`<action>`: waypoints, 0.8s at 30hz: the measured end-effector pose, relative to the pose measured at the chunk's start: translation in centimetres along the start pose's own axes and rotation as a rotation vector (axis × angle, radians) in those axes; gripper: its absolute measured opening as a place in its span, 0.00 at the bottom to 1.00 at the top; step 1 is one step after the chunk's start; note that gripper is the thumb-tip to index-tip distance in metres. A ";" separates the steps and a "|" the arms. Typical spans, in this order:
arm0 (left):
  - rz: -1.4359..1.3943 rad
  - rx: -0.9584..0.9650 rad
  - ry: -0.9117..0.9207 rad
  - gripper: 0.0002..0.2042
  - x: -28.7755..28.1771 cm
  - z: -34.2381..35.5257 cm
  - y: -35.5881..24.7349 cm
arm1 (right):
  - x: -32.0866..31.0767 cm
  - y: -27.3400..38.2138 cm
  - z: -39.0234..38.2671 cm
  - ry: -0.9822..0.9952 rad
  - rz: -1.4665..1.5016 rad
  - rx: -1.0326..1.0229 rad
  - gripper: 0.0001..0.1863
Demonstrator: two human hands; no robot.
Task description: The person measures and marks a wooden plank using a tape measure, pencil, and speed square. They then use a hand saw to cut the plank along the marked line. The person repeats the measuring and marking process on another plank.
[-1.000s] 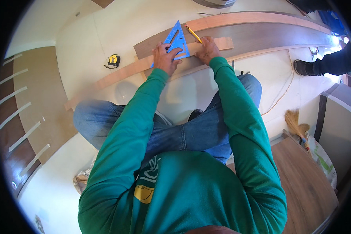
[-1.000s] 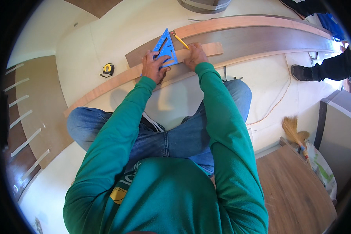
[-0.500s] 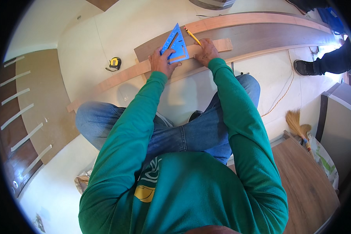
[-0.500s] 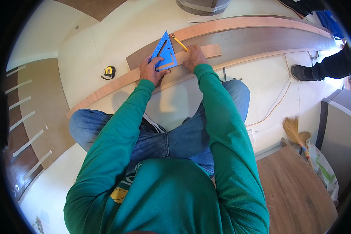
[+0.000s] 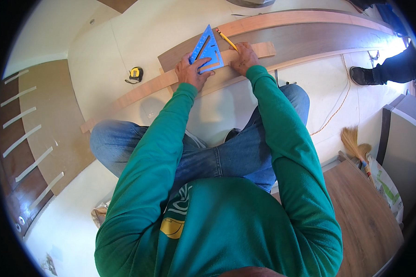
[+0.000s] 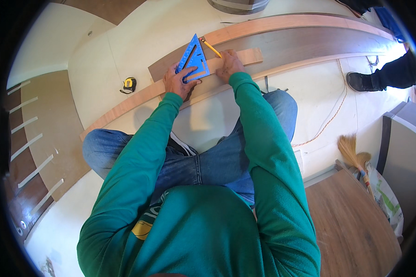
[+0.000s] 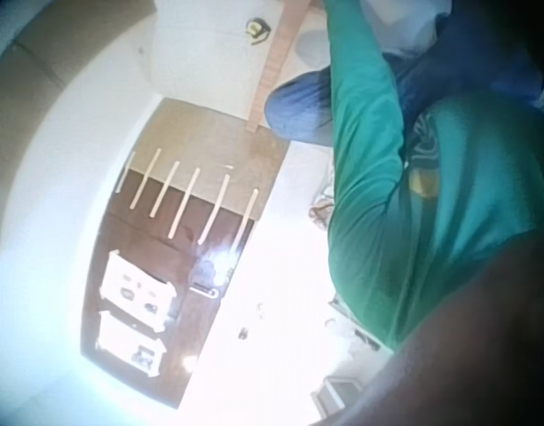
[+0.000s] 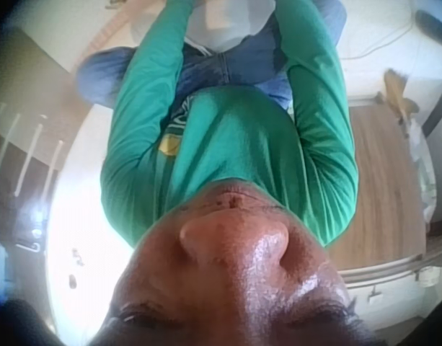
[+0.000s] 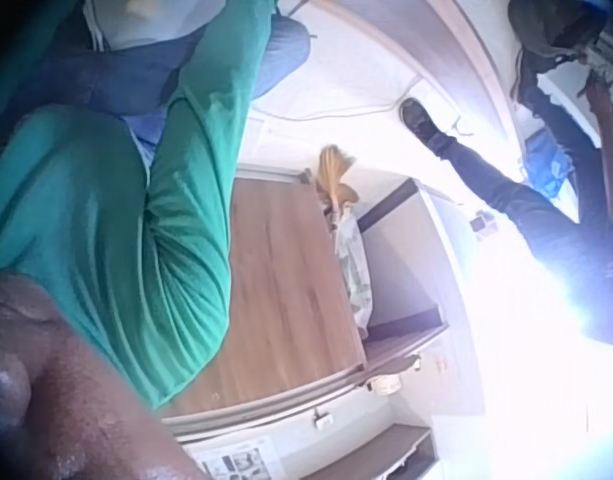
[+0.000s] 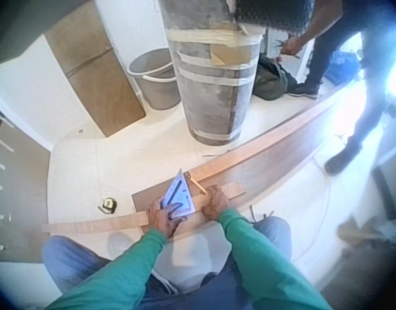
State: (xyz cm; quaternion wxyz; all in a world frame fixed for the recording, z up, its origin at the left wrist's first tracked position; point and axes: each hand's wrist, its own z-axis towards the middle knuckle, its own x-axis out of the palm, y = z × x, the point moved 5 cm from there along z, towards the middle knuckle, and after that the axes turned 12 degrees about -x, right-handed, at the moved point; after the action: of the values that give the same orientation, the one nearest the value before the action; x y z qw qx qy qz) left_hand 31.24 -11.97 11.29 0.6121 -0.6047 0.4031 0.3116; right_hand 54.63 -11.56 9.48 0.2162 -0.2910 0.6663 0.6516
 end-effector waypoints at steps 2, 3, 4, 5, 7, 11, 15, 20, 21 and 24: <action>-0.019 -0.001 0.001 0.28 0.1 0.0 0.0 | 0.1 -0.2 0.0 -0.012 -0.006 0.008 0.30; -0.022 0.005 0.001 0.28 0.1 0.0 -0.1 | 0.1 -0.3 -0.1 -0.014 -0.007 0.000 0.29; -0.025 0.008 0.000 0.28 0.1 0.0 -0.1 | 0.2 -0.2 -0.1 -0.014 -0.006 -0.010 0.29; -0.027 0.012 -0.002 0.28 0.0 0.0 -0.1 | 0.2 -0.1 -0.1 -0.015 -0.005 -0.020 0.29; -0.040 0.005 0.013 0.28 0.0 0.0 0.0 | 0.4 0.0 -0.1 0.011 -0.006 0.000 0.28; -0.036 -0.005 0.030 0.27 0.1 0.2 0.1 | 0.9 -0.1 0.0 -0.010 -0.029 -0.013 0.28; -0.040 -0.009 0.019 0.27 0.0 0.1 0.3 | 1.0 0.3 0.2 0.023 -0.036 0.031 0.27; -0.040 0.011 -0.005 0.27 0.0 -0.1 0.3 | 0.7 0.9 0.2 0.030 -0.004 0.131 0.23; -0.052 0.002 0.004 0.26 0.1 -0.1 0.4 | 0.9 0.8 0.4 0.020 -0.007 0.120 0.23; -0.080 -0.009 0.023 0.26 0.2 0.0 0.2 | 1.2 -0.1 0.6 -0.006 -0.027 0.090 0.23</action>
State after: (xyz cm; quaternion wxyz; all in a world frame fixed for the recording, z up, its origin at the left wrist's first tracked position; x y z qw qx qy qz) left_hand 31.18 -11.99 11.04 0.6168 -0.6267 0.3841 0.2816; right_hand 53.77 -11.13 8.62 0.2399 -0.2880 0.6905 0.6187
